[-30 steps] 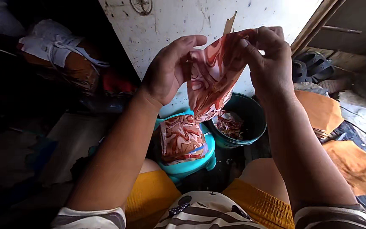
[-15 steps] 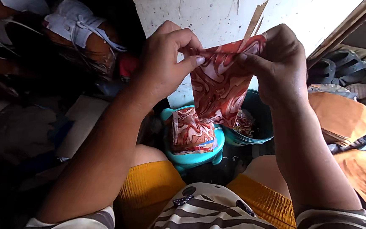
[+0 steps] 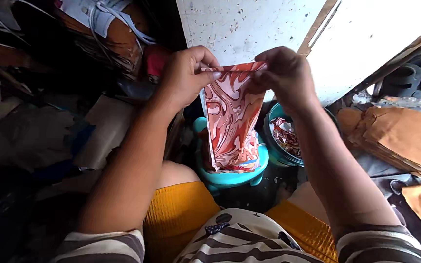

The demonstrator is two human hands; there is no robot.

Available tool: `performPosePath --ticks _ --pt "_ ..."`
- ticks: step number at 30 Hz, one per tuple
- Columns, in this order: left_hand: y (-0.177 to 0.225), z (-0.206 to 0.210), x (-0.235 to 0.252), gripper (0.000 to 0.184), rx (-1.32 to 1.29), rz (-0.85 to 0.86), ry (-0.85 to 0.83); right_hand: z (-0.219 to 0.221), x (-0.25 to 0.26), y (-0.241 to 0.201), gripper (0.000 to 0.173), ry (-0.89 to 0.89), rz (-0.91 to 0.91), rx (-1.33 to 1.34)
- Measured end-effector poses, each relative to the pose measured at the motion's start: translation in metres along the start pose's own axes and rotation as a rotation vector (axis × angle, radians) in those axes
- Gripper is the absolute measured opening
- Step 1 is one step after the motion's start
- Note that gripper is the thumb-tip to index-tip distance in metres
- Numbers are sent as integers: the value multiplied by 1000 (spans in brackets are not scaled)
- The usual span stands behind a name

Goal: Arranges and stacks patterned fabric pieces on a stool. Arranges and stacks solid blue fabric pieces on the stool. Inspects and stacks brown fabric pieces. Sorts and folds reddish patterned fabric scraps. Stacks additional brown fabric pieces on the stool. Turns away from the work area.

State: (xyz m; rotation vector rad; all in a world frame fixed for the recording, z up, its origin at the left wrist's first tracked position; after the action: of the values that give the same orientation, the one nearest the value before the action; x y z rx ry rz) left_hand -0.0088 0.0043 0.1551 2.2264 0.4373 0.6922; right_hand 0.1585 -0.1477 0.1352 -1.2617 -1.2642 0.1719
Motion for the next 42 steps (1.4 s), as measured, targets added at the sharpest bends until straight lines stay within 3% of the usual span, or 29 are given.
performPosePath --ticks 4,7,11,14,17,22,24,29,34,38,42 --pt "-54 27 16 14 86 -148 -3 17 5 66 16 1 130 -130" --pt "-67 40 14 14 120 -188 -19 21 1 88 16 -2 186 -161" --pt "-69 51 -18 13 123 -116 -51 20 -27 81 29 -140 117 -260" --pt "-73 73 -66 13 220 -64 -177 24 -79 77 11 -309 24 -337" --pt "-97 97 -102 15 306 -78 -336 35 -127 95 7 -433 78 -372" --pt "-99 104 -111 12 367 -145 -496 39 -148 106 9 -521 104 -403" --pt "-97 98 -106 21 346 -125 -456 35 -150 106 16 -556 128 -381" --pt "-90 120 -72 24 279 39 -172 -2 -137 92 17 -294 76 -452" --pt "-110 188 -64 63 544 -9 -377 -68 -139 60 20 -78 107 -616" --pt "-123 192 -65 67 603 -36 -300 -116 -169 43 21 61 199 -717" --pt "-124 195 -68 70 632 66 -297 -172 -215 42 23 250 364 -745"
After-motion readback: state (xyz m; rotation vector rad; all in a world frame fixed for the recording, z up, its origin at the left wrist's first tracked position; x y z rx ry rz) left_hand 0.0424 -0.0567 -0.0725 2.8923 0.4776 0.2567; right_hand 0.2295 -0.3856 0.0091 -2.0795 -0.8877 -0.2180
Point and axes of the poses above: each hand's wrist, its own x-axis towards the middle knuckle, its own z-axis out of the palm, y = z × x, the point moved 5 cm from there along x, towards the middle knuckle, and after that the axes turned 8 degrees about -z, right-handed, at the moved point
